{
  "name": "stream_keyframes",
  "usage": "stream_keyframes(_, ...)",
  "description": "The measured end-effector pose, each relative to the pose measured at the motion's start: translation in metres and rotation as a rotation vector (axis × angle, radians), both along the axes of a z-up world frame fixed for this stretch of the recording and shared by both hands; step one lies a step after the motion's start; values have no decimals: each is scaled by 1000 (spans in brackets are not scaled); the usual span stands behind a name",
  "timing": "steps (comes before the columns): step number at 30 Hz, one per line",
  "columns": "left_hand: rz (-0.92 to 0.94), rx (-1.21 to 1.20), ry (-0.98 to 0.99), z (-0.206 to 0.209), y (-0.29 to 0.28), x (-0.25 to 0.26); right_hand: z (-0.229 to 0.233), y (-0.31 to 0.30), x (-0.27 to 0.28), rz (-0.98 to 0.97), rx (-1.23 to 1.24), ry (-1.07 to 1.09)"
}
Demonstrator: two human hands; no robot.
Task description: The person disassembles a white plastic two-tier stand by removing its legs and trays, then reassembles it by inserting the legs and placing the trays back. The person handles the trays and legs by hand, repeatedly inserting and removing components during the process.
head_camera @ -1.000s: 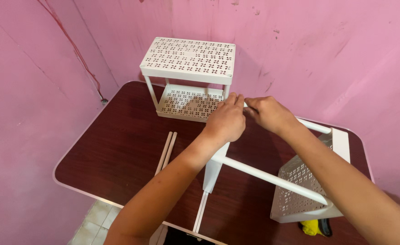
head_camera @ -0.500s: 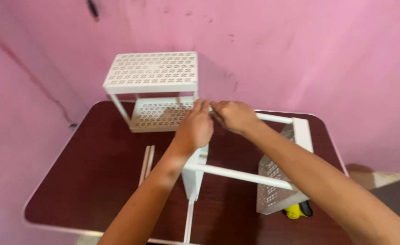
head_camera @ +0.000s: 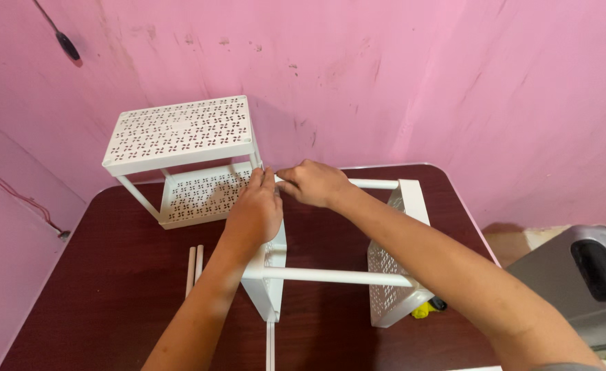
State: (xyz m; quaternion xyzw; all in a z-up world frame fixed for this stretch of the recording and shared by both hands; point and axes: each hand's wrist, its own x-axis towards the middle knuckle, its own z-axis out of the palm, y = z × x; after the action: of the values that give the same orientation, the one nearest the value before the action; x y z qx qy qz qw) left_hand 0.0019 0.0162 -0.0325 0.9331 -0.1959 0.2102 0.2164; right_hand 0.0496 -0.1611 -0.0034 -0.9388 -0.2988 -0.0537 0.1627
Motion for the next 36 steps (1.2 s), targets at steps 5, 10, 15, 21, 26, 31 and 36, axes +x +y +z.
stream_keyframes(5, 30, 7, 133, 1, 0, 1, -15, 0, -5, 15, -91, -241)
stream_keyframes(10, 7, 16, 107, 3, 1, 3, -20, -1, -2, 47, -156, -377)
stream_keyframes(15, 78, 0, 267, 6, -4, -3, -8, -3, -9, 42, -97, -183)
stream_keyframes(21, 108, 35, 352, 9, -14, -10, 6, -10, -13, -2, -20, 92)
stream_keyframes(26, 38, 31, 243, 9, -16, -13, 0, -17, 0, 72, 76, 221)
stream_keyframes(31, 48, 33, 278, 4, -12, -11, -8, -21, 12, 80, 157, 353)
stream_keyframes(36, -22, 49, 116, -3, -7, -5, -11, -14, 16, 39, 202, 406)
